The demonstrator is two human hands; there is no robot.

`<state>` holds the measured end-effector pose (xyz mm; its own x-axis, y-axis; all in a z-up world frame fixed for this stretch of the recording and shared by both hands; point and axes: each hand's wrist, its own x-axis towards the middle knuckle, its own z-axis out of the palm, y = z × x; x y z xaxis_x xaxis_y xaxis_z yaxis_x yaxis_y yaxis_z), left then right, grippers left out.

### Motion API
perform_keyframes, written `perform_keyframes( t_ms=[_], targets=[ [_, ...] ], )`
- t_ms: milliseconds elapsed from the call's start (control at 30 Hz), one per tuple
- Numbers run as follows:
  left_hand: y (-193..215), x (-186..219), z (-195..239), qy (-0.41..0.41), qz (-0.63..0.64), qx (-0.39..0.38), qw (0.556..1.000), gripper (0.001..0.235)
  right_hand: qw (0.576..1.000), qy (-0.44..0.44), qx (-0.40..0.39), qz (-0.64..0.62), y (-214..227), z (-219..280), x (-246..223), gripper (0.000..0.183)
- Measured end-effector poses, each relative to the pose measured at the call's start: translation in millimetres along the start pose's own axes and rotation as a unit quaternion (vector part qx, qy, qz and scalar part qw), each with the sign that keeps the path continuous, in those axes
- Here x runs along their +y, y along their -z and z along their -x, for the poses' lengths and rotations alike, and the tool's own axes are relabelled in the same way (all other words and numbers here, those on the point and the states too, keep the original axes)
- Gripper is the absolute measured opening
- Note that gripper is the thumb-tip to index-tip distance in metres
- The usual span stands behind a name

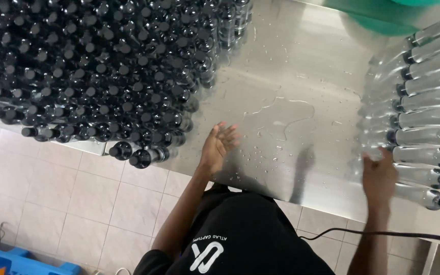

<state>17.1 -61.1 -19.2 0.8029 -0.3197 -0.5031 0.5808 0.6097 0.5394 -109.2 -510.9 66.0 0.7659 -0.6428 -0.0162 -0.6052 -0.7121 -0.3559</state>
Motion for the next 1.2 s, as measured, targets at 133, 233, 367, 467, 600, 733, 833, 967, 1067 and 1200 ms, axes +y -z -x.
perform_keyframes(
  t_ms=[133,233,367,467,600,733,833,967,1067,1200],
  targets=[
    [65,-15,2,-0.033,0.039,0.075,0.996,0.062,0.957,0.141,-0.199,-0.160,-114,-9,-121,0.047],
    [71,-21,24,-0.021,0.047,0.086,0.995,0.063,0.895,0.242,-0.281,-0.249,-156,-3,-234,0.060],
    [55,-18,61,0.011,0.035,0.079,0.996,0.047,0.838,0.286,-0.315,-0.341,-214,-14,-361,0.085],
    [58,-21,75,0.025,0.020,0.075,0.997,0.051,0.861,0.299,-0.254,-0.323,-273,-30,-406,0.082],
    [65,-10,89,0.022,-0.002,0.067,0.997,0.050,0.867,0.288,-0.233,-0.334,-294,-25,-425,0.077],
    [65,6,88,-0.036,-0.090,0.041,0.994,0.043,0.876,0.285,-0.194,-0.338,-285,-13,-407,0.064],
    [57,12,69,-0.152,-0.234,0.020,0.960,0.060,0.888,0.245,-0.224,-0.319,-239,9,-376,0.058],
    [-4,72,62,-0.132,-0.399,0.001,0.908,0.110,0.912,0.158,-0.301,-0.232,-141,53,-339,0.059],
    [9,23,-14,-0.103,-0.384,-0.059,0.915,0.108,0.927,0.136,-0.288,-0.198,-147,59,-275,0.085],
    [-30,6,-23,0.057,-0.334,-0.121,0.933,0.101,0.936,0.084,-0.286,-0.185,-113,79,-250,0.077]
  ],
)
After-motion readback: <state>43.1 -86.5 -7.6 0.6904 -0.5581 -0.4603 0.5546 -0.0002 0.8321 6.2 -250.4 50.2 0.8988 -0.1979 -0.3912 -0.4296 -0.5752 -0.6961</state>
